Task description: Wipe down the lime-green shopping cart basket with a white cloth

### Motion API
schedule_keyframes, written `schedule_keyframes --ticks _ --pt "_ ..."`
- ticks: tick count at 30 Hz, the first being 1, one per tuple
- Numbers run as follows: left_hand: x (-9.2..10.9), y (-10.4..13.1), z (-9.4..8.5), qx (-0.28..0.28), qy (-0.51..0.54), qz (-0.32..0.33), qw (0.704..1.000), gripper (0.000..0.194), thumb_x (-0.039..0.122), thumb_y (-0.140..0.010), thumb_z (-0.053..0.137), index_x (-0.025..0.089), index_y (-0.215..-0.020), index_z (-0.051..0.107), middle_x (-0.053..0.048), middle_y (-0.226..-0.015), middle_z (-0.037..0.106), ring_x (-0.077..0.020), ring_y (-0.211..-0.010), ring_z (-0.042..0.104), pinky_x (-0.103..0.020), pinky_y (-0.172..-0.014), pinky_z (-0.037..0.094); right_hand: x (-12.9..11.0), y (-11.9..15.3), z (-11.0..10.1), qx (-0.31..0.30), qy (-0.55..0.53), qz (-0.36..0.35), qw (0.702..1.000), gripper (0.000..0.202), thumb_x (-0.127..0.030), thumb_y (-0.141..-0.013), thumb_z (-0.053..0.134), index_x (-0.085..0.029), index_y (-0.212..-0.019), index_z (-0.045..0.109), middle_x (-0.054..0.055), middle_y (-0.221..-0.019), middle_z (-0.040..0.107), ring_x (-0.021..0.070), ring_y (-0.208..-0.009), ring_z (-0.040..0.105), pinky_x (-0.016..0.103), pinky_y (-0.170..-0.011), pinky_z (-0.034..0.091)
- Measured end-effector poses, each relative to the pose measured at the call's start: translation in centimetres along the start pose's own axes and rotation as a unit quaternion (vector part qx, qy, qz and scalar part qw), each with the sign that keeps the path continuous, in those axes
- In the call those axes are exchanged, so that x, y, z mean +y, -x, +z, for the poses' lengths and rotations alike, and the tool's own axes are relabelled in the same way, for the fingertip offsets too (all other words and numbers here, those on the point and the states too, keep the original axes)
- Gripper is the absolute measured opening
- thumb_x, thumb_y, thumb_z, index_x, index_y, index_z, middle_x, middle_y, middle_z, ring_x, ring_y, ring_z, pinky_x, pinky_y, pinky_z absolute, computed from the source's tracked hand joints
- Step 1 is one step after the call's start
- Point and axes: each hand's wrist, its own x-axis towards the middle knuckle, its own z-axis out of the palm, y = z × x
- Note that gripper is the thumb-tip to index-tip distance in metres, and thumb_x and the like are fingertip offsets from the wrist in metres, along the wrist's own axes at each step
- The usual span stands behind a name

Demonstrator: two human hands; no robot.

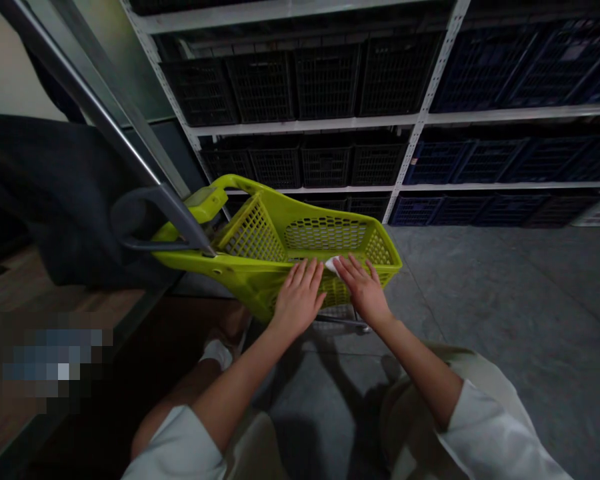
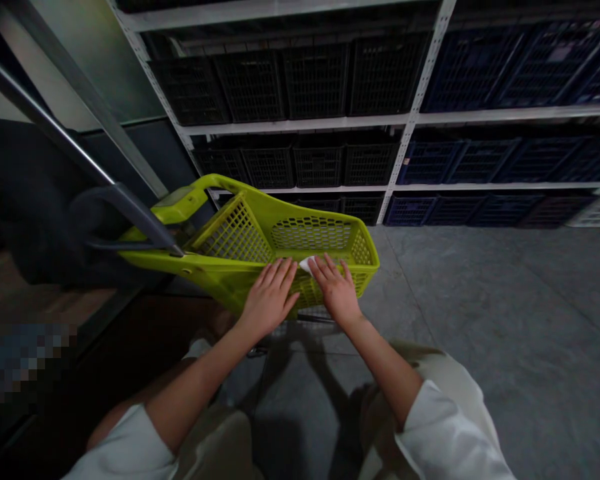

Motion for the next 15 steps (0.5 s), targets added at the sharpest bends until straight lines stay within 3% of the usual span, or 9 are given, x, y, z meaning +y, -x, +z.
schedule_keyframes --ticks 3,6,8,11,15 --pt "0.4 -0.2 0.6 -0.010 -0.003 -0.003 1.000 0.062 0.041 -0.101 0.041 0.010 -0.154 0.034 -0.012 -0.159 0.038 -0.0298 -0.146 0.036 -0.047 -0.124 0.025 3.0 1.6 -1.0 -0.013 0.047 0.082 0.995 0.062 -0.002 -0.090 0.036 -0.019 -0.149 0.043 0.009 -0.153 0.049 0.0249 -0.147 0.034 0.052 -0.118 0.027" --pt "0.4 -0.4 0.7 -0.015 -0.002 0.004 1.000 0.061 0.040 -0.101 0.041 0.010 -0.153 0.036 -0.012 -0.160 0.038 -0.0299 -0.145 0.037 -0.046 -0.124 0.024 6.4 3.1 -1.9 -0.050 0.084 0.204 0.974 0.062 -0.001 -0.088 0.034 -0.017 -0.146 0.047 0.011 -0.151 0.050 0.0288 -0.145 0.038 0.055 -0.114 0.034" --pt "0.5 -0.5 0.6 -0.014 0.000 0.006 1.000 0.062 0.040 -0.100 0.042 0.010 -0.153 0.035 -0.012 -0.160 0.038 -0.0301 -0.145 0.037 -0.045 -0.124 0.024 7.5 3.6 -2.1 -0.064 0.097 0.249 0.962 0.060 -0.002 -0.088 0.033 -0.013 -0.145 0.048 0.013 -0.151 0.050 0.0312 -0.145 0.038 0.057 -0.112 0.035" --pt "1.1 -0.7 0.7 -0.011 0.004 0.003 1.000 0.066 0.043 -0.098 0.046 0.010 -0.154 0.034 -0.012 -0.161 0.036 -0.0320 -0.144 0.038 -0.048 -0.123 0.026 6.8 3.5 -1.7 -0.040 0.106 0.240 0.964 0.059 -0.003 -0.090 0.030 -0.009 -0.146 0.046 0.018 -0.151 0.048 0.0311 -0.145 0.037 0.059 -0.114 0.031" --pt "1.7 -1.0 0.9 -0.008 0.011 0.000 1.000 0.070 0.046 -0.097 0.048 0.010 -0.154 0.032 -0.012 -0.163 0.030 -0.0343 -0.146 0.035 -0.052 -0.123 0.025 3.1 2.3 -0.7 -0.018 0.067 0.172 0.983 0.062 -0.002 -0.089 0.031 -0.008 -0.150 0.040 0.019 -0.153 0.045 0.0276 -0.147 0.035 0.057 -0.117 0.026"
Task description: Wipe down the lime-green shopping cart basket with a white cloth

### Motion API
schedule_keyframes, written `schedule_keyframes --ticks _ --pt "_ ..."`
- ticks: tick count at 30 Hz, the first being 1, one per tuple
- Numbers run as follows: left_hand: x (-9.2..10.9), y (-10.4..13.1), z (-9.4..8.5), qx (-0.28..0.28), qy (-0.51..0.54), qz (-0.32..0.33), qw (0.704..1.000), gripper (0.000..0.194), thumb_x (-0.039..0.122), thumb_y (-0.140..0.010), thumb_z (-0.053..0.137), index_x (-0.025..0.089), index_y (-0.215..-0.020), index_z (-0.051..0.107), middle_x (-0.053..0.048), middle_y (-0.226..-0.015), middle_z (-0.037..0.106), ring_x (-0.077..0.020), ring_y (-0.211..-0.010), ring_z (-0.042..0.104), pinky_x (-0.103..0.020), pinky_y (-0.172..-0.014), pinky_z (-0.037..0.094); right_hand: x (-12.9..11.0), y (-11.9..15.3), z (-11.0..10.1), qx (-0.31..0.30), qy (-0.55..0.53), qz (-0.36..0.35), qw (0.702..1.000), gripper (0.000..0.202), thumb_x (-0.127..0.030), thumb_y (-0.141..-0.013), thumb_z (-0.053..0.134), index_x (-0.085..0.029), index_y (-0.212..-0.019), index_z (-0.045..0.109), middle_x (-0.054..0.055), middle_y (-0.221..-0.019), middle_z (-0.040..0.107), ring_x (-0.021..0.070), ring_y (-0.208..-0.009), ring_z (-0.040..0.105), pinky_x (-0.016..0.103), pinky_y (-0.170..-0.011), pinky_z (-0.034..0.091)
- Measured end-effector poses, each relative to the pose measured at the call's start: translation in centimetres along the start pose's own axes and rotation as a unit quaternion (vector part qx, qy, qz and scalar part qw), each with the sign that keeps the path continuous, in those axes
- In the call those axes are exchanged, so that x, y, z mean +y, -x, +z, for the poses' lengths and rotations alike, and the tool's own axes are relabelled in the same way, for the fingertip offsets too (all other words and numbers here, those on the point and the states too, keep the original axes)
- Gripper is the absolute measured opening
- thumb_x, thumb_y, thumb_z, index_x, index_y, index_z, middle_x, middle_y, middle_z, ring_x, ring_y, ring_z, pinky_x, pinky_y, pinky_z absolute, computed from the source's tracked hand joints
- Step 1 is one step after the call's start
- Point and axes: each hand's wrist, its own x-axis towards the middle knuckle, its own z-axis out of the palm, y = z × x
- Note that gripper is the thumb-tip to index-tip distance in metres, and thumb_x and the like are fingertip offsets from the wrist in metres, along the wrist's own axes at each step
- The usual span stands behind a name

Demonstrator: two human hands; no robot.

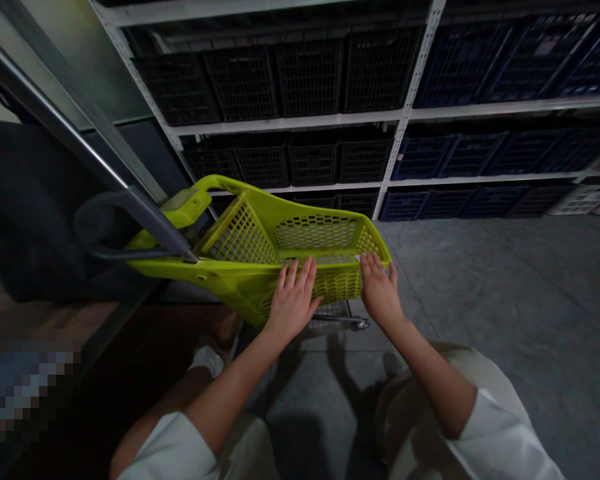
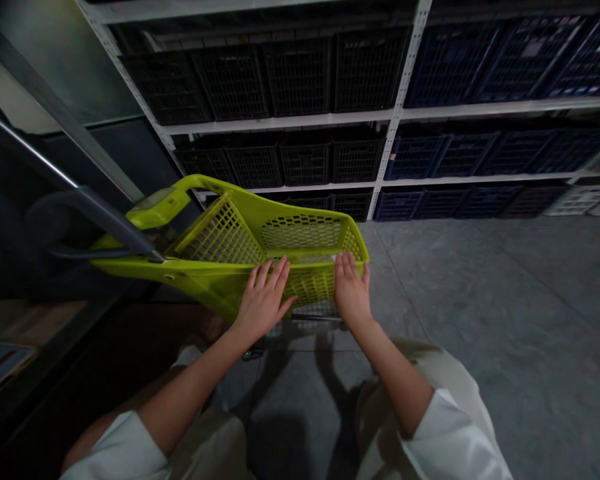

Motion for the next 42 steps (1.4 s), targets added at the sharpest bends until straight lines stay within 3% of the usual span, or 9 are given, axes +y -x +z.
schedule_keyframes --ticks 4,7,11,15,18,25,33,37,42 --pt "0.0 -0.2 0.4 -0.001 0.016 0.017 1.000 0.072 0.042 -0.098 0.048 0.002 -0.154 0.029 -0.017 -0.164 0.025 -0.0290 -0.153 0.021 -0.045 -0.125 0.022 -3.4 0.1 -0.3 -0.019 -0.061 -0.084 0.994 0.073 0.002 -0.083 0.033 -0.009 -0.154 0.032 0.015 -0.160 0.035 0.0227 -0.151 0.028 0.050 -0.119 0.026" --pt "-0.3 0.0 0.5 0.001 0.023 0.027 0.999 0.070 0.034 -0.097 0.048 0.002 -0.155 0.025 -0.018 -0.164 0.024 -0.0269 -0.154 0.018 -0.044 -0.125 0.024 -3.7 -0.1 -0.9 -0.030 -0.073 -0.133 0.988 0.076 0.003 -0.082 0.034 -0.016 -0.156 0.031 0.011 -0.162 0.033 0.0213 -0.152 0.025 0.051 -0.120 0.024" --pt "-0.5 0.4 0.4 0.002 0.020 0.036 0.999 0.071 0.027 -0.095 0.047 0.005 -0.157 0.020 -0.016 -0.165 0.021 -0.0247 -0.155 0.015 -0.044 -0.126 0.023 0.0 -0.2 -1.9 -0.044 -0.026 -0.107 0.993 0.072 0.003 -0.085 0.034 -0.021 -0.152 0.039 0.009 -0.156 0.043 0.0242 -0.151 0.027 0.059 -0.120 0.020" --pt "-0.5 0.7 0.6 -0.006 0.015 0.035 0.999 0.074 0.025 -0.093 0.048 0.005 -0.158 0.017 -0.015 -0.166 0.016 -0.0242 -0.155 0.012 -0.042 -0.126 0.022 5.1 -0.2 -2.3 -0.064 0.020 0.025 0.997 0.065 0.002 -0.085 0.034 -0.018 -0.145 0.048 0.012 -0.152 0.050 0.0283 -0.147 0.035 0.061 -0.114 0.029" --pt "-0.3 0.7 0.8 -0.004 0.018 0.031 0.999 0.074 0.023 -0.092 0.047 0.004 -0.157 0.017 -0.014 -0.166 0.015 -0.0243 -0.155 0.012 -0.042 -0.126 0.021 5.9 -0.3 -2.0 -0.074 0.026 0.067 0.995 0.061 0.001 -0.085 0.034 -0.013 -0.143 0.050 0.014 -0.150 0.051 0.0294 -0.146 0.036 0.060 -0.114 0.031" --pt "0.2 0.6 0.9 0.003 0.026 0.017 1.000 0.074 0.023 -0.092 0.047 0.003 -0.157 0.018 -0.016 -0.166 0.016 -0.0253 -0.155 0.011 -0.043 -0.126 0.021 -1.9 0.1 -1.4 -0.016 0.029 0.052 0.998 0.054 -0.005 -0.094 0.028 0.001 -0.145 0.043 0.027 -0.151 0.044 0.0324 -0.143 0.041 0.063 -0.120 0.016" --pt "-0.1 0.7 1.1 0.001 0.022 0.015 1.000 0.072 0.027 -0.094 0.045 0.003 -0.156 0.019 -0.017 -0.166 0.019 -0.0262 -0.155 0.012 -0.044 -0.126 0.022 -6.8 -0.1 -0.5 -0.024 -0.092 -0.170 0.981 0.068 -0.004 -0.087 0.035 -0.007 -0.155 0.030 0.017 -0.162 0.030 0.0239 -0.152 0.023 0.055 -0.123 0.016" --pt "-0.1 0.7 1.0 -0.013 0.013 0.008 1.000 0.071 0.025 -0.093 0.046 0.002 -0.155 0.021 -0.017 -0.166 0.020 -0.0259 -0.155 0.013 -0.043 -0.126 0.021 -5.4 -0.1 -0.4 -0.014 -0.074 -0.163 0.984 0.068 -0.003 -0.088 0.033 -0.013 -0.155 0.032 0.015 -0.160 0.035 0.0221 -0.150 0.029 0.056 -0.123 0.012" --pt "0.0 0.6 0.7 -0.024 0.018 0.008 1.000 0.073 0.027 -0.094 0.048 0.002 -0.156 0.019 -0.016 -0.166 0.019 -0.0263 -0.155 0.015 -0.042 -0.127 0.019 -0.2 0.0 -1.5 -0.054 0.007 -0.056 0.997 0.068 0.001 -0.085 0.030 -0.012 -0.152 0.036 0.015 -0.158 0.038 0.0213 -0.149 0.033 0.053 -0.121 0.023"
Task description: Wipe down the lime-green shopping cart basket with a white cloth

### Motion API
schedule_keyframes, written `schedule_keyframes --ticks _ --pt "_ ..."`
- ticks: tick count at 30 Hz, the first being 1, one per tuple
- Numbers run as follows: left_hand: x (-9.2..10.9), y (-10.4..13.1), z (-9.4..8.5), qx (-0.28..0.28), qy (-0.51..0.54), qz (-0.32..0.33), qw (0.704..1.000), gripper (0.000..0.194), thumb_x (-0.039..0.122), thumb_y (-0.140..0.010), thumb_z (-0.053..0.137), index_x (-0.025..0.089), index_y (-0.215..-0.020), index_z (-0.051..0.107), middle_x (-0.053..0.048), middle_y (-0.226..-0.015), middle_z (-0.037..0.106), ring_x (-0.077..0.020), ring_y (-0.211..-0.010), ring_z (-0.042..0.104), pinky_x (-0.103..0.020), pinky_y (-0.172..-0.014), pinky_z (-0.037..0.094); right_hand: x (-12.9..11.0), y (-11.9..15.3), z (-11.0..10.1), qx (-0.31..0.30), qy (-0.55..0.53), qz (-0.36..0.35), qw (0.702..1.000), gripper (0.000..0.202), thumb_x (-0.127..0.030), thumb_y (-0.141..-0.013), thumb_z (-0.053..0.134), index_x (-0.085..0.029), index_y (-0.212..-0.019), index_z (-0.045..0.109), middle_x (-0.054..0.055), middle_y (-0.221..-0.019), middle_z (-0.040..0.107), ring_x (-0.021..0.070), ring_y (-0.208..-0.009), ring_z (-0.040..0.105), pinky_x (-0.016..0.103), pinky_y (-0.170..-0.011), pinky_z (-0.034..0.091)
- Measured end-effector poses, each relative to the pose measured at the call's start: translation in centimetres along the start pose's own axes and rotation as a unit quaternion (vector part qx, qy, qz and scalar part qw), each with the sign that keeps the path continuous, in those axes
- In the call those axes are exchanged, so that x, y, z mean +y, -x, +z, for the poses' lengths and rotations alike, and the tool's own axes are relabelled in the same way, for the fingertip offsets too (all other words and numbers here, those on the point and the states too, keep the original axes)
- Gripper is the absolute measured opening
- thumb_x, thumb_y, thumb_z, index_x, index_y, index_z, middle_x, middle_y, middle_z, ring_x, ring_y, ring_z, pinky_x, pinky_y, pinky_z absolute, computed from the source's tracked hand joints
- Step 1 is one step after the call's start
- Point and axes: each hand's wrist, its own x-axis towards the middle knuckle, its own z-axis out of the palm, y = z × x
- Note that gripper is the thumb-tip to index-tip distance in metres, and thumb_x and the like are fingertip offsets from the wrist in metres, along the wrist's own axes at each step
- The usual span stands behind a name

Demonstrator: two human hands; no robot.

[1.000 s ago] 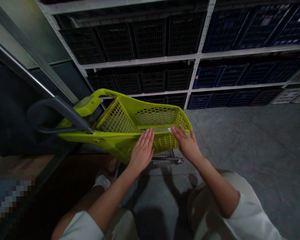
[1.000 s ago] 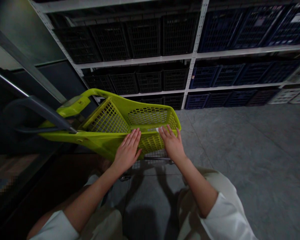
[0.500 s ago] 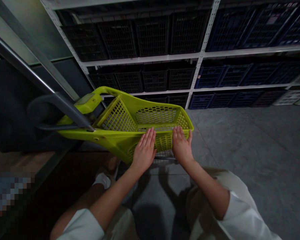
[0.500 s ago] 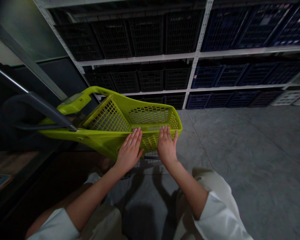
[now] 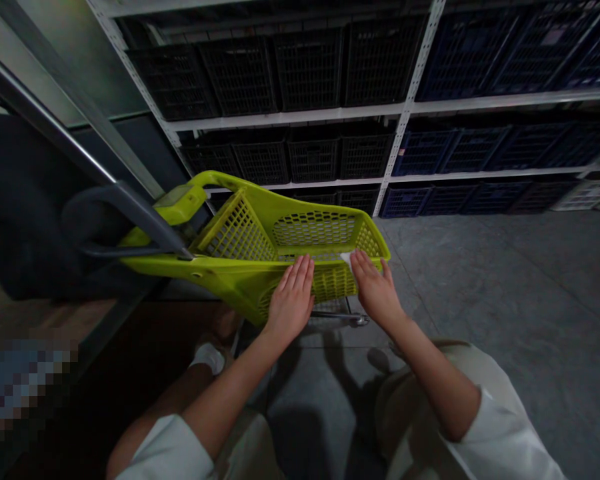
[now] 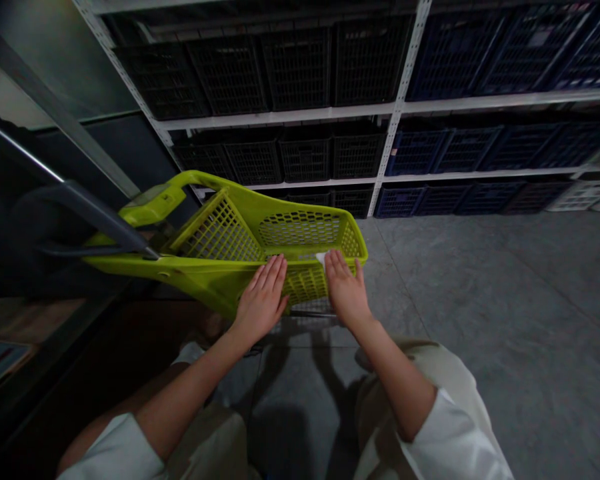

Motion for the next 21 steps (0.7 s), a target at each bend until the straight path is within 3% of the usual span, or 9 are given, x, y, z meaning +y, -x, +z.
schedule_keyframes --ticks 4,8,11,16,19,21 --pt "0.0 0.0 -0.1 -0.010 0.000 0.006 1.000 0.074 0.028 -0.094 0.049 0.002 -0.156 0.019 -0.015 -0.166 0.018 -0.0266 -0.155 0.014 -0.042 -0.127 0.018 3.9 -0.1 -0.6 -0.043 0.021 0.119 0.992 0.060 -0.002 -0.089 0.029 -0.008 -0.146 0.045 0.018 -0.152 0.047 0.0246 -0.143 0.042 0.056 -0.116 0.030" --pt "0.0 0.0 0.1 -0.007 0.003 0.010 1.000 0.075 0.030 -0.095 0.049 0.002 -0.156 0.019 -0.015 -0.166 0.017 -0.0269 -0.155 0.014 -0.041 -0.128 0.016 3.5 -0.6 -0.5 -0.026 0.031 0.152 0.988 0.054 -0.004 -0.092 0.027 -0.001 -0.141 0.048 0.023 -0.147 0.051 0.0293 -0.139 0.047 0.059 -0.116 0.028" --pt "0.1 0.0 0.2 -0.002 0.009 0.012 1.000 0.076 0.033 -0.094 0.050 0.001 -0.156 0.019 -0.016 -0.166 0.018 -0.0274 -0.155 0.013 -0.042 -0.128 0.016 0.2 -0.8 -0.3 0.007 0.029 0.112 0.993 0.054 -0.005 -0.093 0.027 0.000 -0.143 0.047 0.024 -0.147 0.050 0.0307 -0.139 0.047 0.059 -0.118 0.022" --pt "0.2 -0.1 0.3 0.001 0.018 0.009 1.000 0.077 0.035 -0.093 0.051 0.001 -0.155 0.021 -0.019 -0.166 0.019 -0.0277 -0.155 0.012 -0.044 -0.127 0.018 -5.4 -0.8 0.5 0.034 -0.044 -0.043 0.998 0.062 -0.003 -0.089 0.032 -0.005 -0.150 0.038 0.018 -0.157 0.039 0.0257 -0.148 0.034 0.056 -0.122 0.015" --pt "0.2 -0.1 0.2 -0.002 0.014 0.005 1.000 0.076 0.034 -0.093 0.052 0.001 -0.155 0.023 -0.018 -0.165 0.021 -0.0279 -0.155 0.014 -0.043 -0.127 0.017 -6.5 -0.7 1.0 0.040 -0.073 -0.077 0.994 0.069 -0.002 -0.085 0.034 -0.008 -0.153 0.033 0.014 -0.161 0.033 0.0220 -0.151 0.027 0.054 -0.123 0.013" --pt "0.1 -0.1 0.0 -0.005 0.010 0.006 1.000 0.076 0.032 -0.092 0.052 0.001 -0.154 0.023 -0.018 -0.165 0.022 -0.0277 -0.155 0.015 -0.042 -0.127 0.017 -5.8 -0.4 1.3 0.043 -0.080 -0.072 0.993 0.075 0.001 -0.080 0.033 -0.011 -0.154 0.031 0.012 -0.161 0.033 0.0197 -0.151 0.026 0.055 -0.123 0.010"
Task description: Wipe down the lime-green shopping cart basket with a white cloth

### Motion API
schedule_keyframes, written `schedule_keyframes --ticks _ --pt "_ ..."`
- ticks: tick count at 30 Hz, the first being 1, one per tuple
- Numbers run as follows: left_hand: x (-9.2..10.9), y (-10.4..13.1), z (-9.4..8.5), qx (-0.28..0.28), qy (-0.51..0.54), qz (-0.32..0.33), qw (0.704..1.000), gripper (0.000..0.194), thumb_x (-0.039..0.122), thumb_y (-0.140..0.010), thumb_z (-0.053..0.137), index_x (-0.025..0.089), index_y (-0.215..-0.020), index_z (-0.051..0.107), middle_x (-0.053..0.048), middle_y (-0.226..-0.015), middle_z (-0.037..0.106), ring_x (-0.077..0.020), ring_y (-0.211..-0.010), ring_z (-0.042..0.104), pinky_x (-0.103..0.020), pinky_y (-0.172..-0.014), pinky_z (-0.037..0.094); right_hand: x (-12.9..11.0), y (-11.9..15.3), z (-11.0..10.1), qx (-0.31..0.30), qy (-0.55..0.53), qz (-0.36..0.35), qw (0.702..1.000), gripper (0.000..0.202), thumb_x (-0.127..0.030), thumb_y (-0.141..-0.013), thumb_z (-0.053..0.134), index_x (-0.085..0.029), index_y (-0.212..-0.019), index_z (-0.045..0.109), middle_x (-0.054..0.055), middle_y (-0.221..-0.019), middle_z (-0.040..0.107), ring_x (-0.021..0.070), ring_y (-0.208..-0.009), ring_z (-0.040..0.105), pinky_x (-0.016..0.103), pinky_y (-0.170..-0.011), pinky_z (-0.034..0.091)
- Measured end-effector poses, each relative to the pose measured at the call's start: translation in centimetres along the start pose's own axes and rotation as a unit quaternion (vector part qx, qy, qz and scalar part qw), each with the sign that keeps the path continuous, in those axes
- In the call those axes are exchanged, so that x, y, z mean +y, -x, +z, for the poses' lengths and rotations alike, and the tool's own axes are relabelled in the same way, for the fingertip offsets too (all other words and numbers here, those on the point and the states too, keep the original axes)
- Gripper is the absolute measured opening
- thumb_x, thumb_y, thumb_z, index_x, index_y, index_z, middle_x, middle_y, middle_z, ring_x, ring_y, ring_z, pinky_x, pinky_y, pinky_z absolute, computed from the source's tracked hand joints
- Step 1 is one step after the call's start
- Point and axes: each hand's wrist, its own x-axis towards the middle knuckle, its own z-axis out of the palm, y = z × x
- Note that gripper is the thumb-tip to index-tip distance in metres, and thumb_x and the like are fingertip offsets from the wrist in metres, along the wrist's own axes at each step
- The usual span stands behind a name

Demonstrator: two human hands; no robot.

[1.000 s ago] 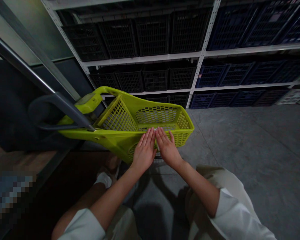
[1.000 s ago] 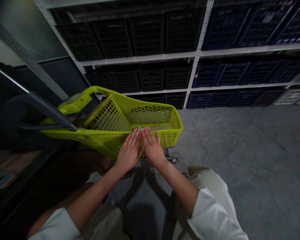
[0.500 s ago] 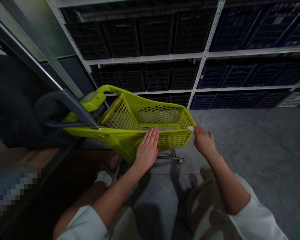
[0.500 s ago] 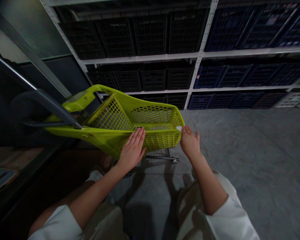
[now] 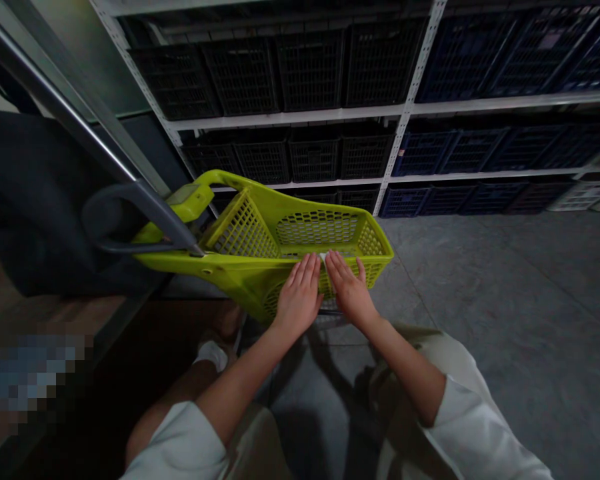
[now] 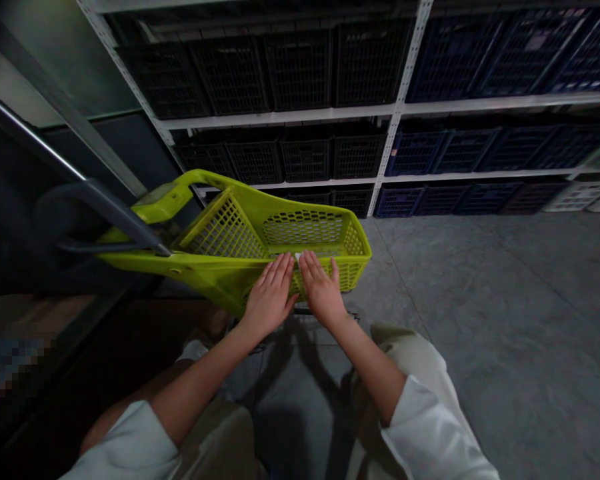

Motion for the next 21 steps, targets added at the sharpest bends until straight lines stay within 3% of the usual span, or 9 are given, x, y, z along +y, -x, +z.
schedule_keyframes --ticks 3,7,9,11,13,18,21 --pt "-0.2 0.1 -0.3 -0.008 0.000 0.006 1.000 0.076 0.030 -0.092 0.053 0.001 -0.155 0.022 -0.017 -0.165 0.022 -0.0268 -0.154 0.017 -0.041 -0.127 0.017 2.8 1.3 -0.3 0.015 0.011 0.042 0.999 0.081 0.002 -0.075 0.035 -0.013 -0.154 0.031 0.010 -0.160 0.035 0.0192 -0.151 0.026 0.058 -0.123 0.007" --pt "-0.4 0.2 -0.6 -0.015 0.007 0.009 1.000 0.077 0.031 -0.092 0.054 0.001 -0.155 0.021 -0.018 -0.165 0.022 -0.0271 -0.154 0.018 -0.041 -0.127 0.017 7.6 3.2 -0.8 0.023 0.023 0.154 0.988 0.081 -0.002 -0.073 0.039 -0.014 -0.153 0.034 0.011 -0.159 0.039 0.0226 -0.150 0.029 0.060 -0.120 0.017" --pt "-0.4 0.2 -0.6 -0.013 0.011 0.009 1.000 0.078 0.032 -0.092 0.054 0.001 -0.155 0.020 -0.018 -0.165 0.021 -0.0275 -0.154 0.017 -0.042 -0.127 0.017 8.6 3.6 -0.7 0.030 0.028 0.210 0.977 0.079 -0.003 -0.074 0.039 -0.015 -0.152 0.036 0.012 -0.158 0.041 0.0242 -0.150 0.030 0.063 -0.119 0.019" --pt "-0.3 0.2 -0.6 -0.010 0.015 0.009 1.000 0.079 0.032 -0.092 0.055 0.000 -0.155 0.020 -0.018 -0.166 0.020 -0.0276 -0.154 0.016 -0.042 -0.127 0.017 7.7 3.2 -0.4 0.041 0.031 0.243 0.969 0.079 -0.004 -0.075 0.038 -0.016 -0.153 0.035 0.013 -0.158 0.040 0.0244 -0.149 0.031 0.066 -0.118 0.015" --pt "-0.3 0.2 -0.6 -0.005 0.019 0.008 1.000 0.079 0.031 -0.091 0.054 0.000 -0.155 0.020 -0.017 -0.166 0.020 -0.0274 -0.154 0.016 -0.042 -0.127 0.018 5.2 2.4 0.2 0.053 0.020 0.237 0.970 0.081 -0.004 -0.074 0.037 -0.016 -0.154 0.032 0.013 -0.159 0.038 0.0233 -0.148 0.033 0.067 -0.118 0.009" --pt "-0.2 0.2 -0.6 0.001 0.026 0.006 1.000 0.075 0.029 -0.090 0.053 0.001 -0.154 0.023 -0.018 -0.165 0.023 -0.0275 -0.154 0.017 -0.044 -0.126 0.020 -2.2 0.0 0.8 0.037 -0.052 0.096 0.993 0.084 -0.002 -0.071 0.038 -0.014 -0.154 0.032 0.013 -0.160 0.037 0.0195 -0.150 0.028 0.055 -0.122 0.008" --pt "-0.3 0.2 -0.7 -0.003 0.025 0.002 1.000 0.074 0.028 -0.090 0.052 0.001 -0.154 0.024 -0.018 -0.164 0.024 -0.0279 -0.154 0.018 -0.043 -0.127 0.020 -2.3 -0.1 0.4 0.012 -0.059 0.044 0.997 0.084 -0.001 -0.071 0.038 -0.014 -0.154 0.031 0.012 -0.161 0.034 0.0178 -0.151 0.025 0.052 -0.122 0.009"
